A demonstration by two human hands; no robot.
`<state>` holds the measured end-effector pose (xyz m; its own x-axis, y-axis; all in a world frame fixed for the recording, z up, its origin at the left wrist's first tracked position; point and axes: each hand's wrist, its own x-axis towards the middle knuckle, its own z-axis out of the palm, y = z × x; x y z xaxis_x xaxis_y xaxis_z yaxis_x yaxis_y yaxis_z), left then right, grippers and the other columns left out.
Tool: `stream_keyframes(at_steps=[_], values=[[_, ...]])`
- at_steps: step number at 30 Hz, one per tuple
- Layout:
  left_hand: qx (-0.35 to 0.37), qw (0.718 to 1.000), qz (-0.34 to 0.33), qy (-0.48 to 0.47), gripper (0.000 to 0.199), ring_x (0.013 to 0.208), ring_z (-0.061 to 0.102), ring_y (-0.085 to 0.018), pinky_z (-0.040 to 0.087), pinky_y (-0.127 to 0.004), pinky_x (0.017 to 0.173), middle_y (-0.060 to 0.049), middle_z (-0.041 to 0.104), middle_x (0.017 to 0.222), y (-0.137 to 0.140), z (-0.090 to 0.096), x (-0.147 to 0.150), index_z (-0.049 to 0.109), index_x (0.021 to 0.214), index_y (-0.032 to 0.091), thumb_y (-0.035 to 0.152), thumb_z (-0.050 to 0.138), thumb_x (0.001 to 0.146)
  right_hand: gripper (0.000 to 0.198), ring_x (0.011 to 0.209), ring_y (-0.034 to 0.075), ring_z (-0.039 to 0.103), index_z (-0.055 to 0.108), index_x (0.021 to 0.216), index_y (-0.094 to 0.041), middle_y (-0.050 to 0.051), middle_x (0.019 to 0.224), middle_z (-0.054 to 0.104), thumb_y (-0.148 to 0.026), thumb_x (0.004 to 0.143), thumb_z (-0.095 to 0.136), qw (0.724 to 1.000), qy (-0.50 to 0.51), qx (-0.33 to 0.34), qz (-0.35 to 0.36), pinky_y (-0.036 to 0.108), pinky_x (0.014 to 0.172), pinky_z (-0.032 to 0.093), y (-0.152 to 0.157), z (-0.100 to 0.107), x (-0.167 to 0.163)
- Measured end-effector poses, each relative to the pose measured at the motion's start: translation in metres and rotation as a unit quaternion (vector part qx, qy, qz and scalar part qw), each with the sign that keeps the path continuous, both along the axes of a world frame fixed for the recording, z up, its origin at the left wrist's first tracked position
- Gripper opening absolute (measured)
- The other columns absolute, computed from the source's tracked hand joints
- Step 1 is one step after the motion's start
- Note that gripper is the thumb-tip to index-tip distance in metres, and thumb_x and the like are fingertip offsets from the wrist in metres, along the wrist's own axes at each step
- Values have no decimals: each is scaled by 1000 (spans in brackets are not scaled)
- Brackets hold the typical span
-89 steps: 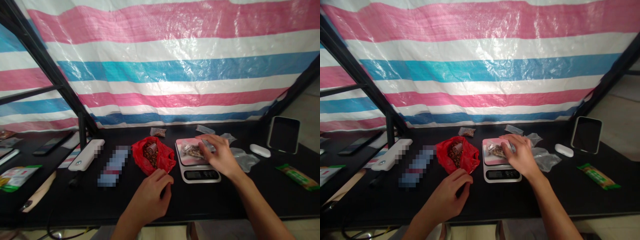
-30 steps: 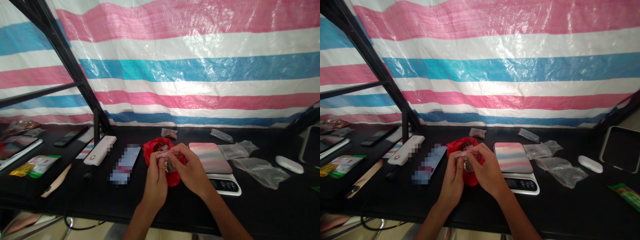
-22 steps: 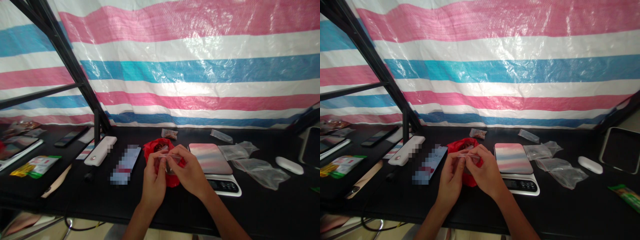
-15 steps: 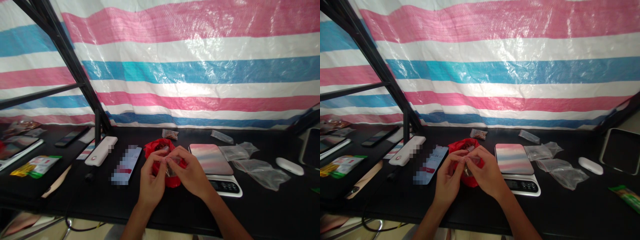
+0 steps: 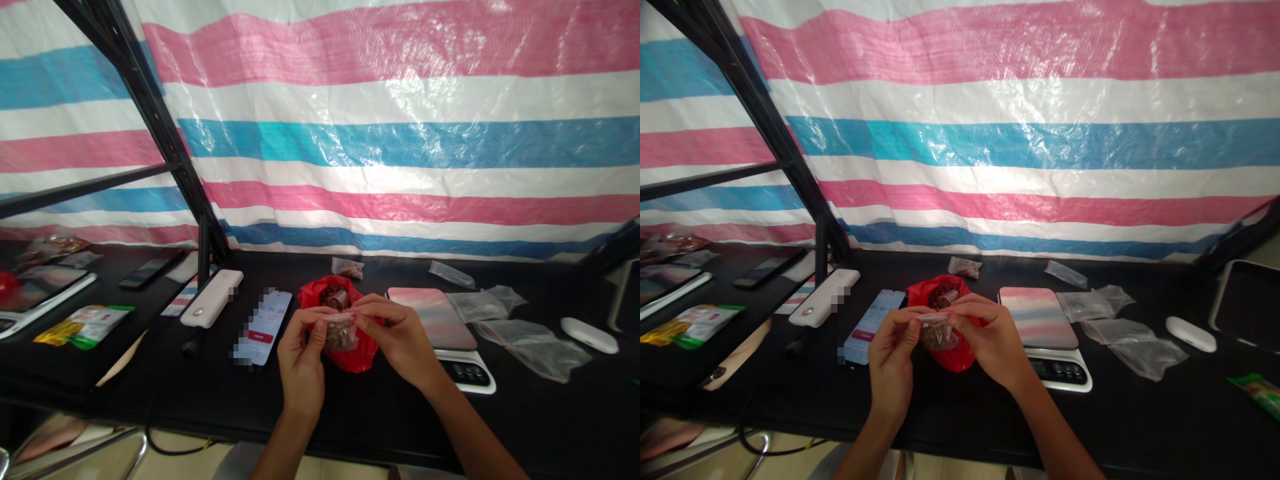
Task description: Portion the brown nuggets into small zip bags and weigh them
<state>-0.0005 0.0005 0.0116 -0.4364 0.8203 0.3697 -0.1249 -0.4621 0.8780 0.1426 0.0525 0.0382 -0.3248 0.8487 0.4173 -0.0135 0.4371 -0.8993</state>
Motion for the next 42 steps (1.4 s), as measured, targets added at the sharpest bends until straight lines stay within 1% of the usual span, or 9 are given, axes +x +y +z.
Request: stream_keyframes(at_steps=[8,13,16,21,27,32,37,38,42], values=[[-8,992,63,111,23,98,62,-18,47,-29,90,-4,69,101,-8,-3,-2,68,94,21,35,51,102,17,75,21,68,77,80,-21,6,84,77,-34,86,68,977,-30,58,-204,32,67,53,19,14,16],[-46,979,98,172,32,82,56,-16,45,-26,76,-2,63,87,-13,-6,-13,64,91,22,41,43,105,32,83,27,71,78,96,-15,15,96,78,-40,92,58,888,-192,111,-402,37,80,53,78,26,42],[-60,978,95,177,33,78,55,-16,44,-26,72,-1,62,83,-13,-6,-19,63,87,22,42,44,104,33,90,27,72,79,98,-14,17,101,78,-34,96,52,865,-351,84,-349,34,83,52,96,20,35],[-64,975,119,175,33,75,55,-16,45,-26,70,-1,63,81,-13,-6,-28,64,87,21,44,46,103,37,81,21,73,81,93,-20,5,85,80,-40,99,51,870,-426,57,-244,26,74,52,103,8,31],[-67,969,112,210,34,73,56,-16,45,-25,69,-1,61,76,-18,-6,-37,63,83,21,44,46,103,35,114,34,69,75,118,-14,20,123,73,-22,87,62,808,-495,-7,-321,43,96,50,130,18,102],[-53,965,91,242,33,71,57,-16,45,-25,67,0,60,74,-20,-4,-34,62,82,21,40,46,103,28,103,42,72,79,101,-11,24,105,77,-23,77,72,782,-510,-64,-352,51,87,54,140,18,149],[-38,969,47,241,28,75,60,-15,47,-26,69,-1,64,80,-20,-3,-23,64,85,21,37,49,102,47,104,33,73,67,132,-14,16,110,78,-39,93,59,828,-402,10,-391,44,88,55,96,27,123],[-39,971,37,233,23,81,63,-16,49,-26,74,-2,67,87,-19,-4,-20,66,92,22,36,52,101,47,101,33,73,70,127,-12,18,109,78,-40,91,63,888,-287,61,-355,44,88,56,79,28,108],[-63,980,-11,189,40,116,64,-22,49,-35,102,-8,66,129,-15,-9,-8,61,128,25,39,68,91,27,91,25,75,78,105,-23,6,102,80,-42,88,71,974,-163,73,-140,36,83,60,5,24,35]])
